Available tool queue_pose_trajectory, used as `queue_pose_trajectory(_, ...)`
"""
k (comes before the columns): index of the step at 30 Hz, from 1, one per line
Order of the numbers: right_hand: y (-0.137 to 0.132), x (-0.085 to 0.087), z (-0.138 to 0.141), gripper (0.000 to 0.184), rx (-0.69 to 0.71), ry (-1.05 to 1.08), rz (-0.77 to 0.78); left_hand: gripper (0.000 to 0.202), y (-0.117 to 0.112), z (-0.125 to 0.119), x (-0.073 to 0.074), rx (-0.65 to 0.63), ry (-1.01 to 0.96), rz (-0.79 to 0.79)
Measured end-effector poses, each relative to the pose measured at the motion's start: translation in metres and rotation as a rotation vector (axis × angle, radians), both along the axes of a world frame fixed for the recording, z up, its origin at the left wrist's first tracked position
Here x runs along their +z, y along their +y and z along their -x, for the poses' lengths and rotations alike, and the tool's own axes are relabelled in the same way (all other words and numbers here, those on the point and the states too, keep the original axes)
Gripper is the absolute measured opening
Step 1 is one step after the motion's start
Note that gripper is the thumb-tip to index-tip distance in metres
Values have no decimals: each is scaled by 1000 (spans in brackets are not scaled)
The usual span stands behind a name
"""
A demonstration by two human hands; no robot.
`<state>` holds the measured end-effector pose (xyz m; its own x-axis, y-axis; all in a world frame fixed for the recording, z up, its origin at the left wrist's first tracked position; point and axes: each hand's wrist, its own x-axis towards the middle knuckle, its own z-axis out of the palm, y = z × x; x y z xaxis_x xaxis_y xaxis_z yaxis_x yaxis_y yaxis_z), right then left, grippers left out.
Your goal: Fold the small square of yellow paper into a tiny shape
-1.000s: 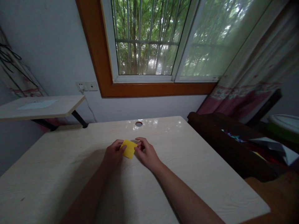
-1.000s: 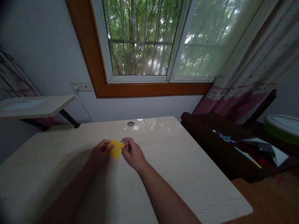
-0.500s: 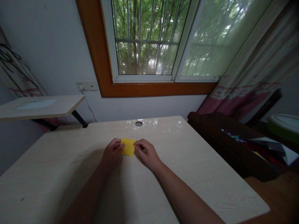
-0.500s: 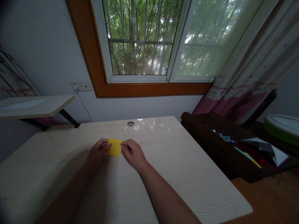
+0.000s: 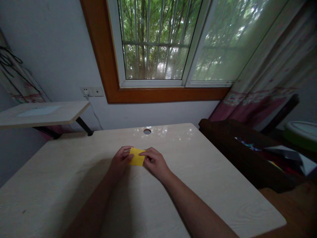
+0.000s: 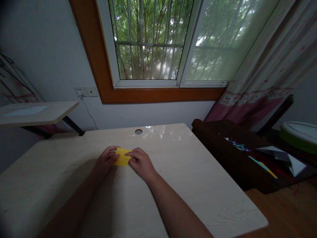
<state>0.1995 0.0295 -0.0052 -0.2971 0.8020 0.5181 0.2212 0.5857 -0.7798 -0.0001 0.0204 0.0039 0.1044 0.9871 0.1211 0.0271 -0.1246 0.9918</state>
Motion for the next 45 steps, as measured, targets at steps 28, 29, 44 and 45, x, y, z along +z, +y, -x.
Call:
queue_pose_trajectory(28,3,6,-6,23,-41,56,171,67,2,-9,-10,-7,-80,-83)
queue_pose_trajectory(29,3,6,-6,24,-41,60,178,70,2,-9,-9,-7,-90,-95)
queue_pose_trajectory(44,0,-1,0,43,-34,85,178,19,12,3,-11,95,265,-409)
queue_pose_trajectory(45,0,0,-1,39,-49,51,161,19,11,4,-10,92,285,-411)
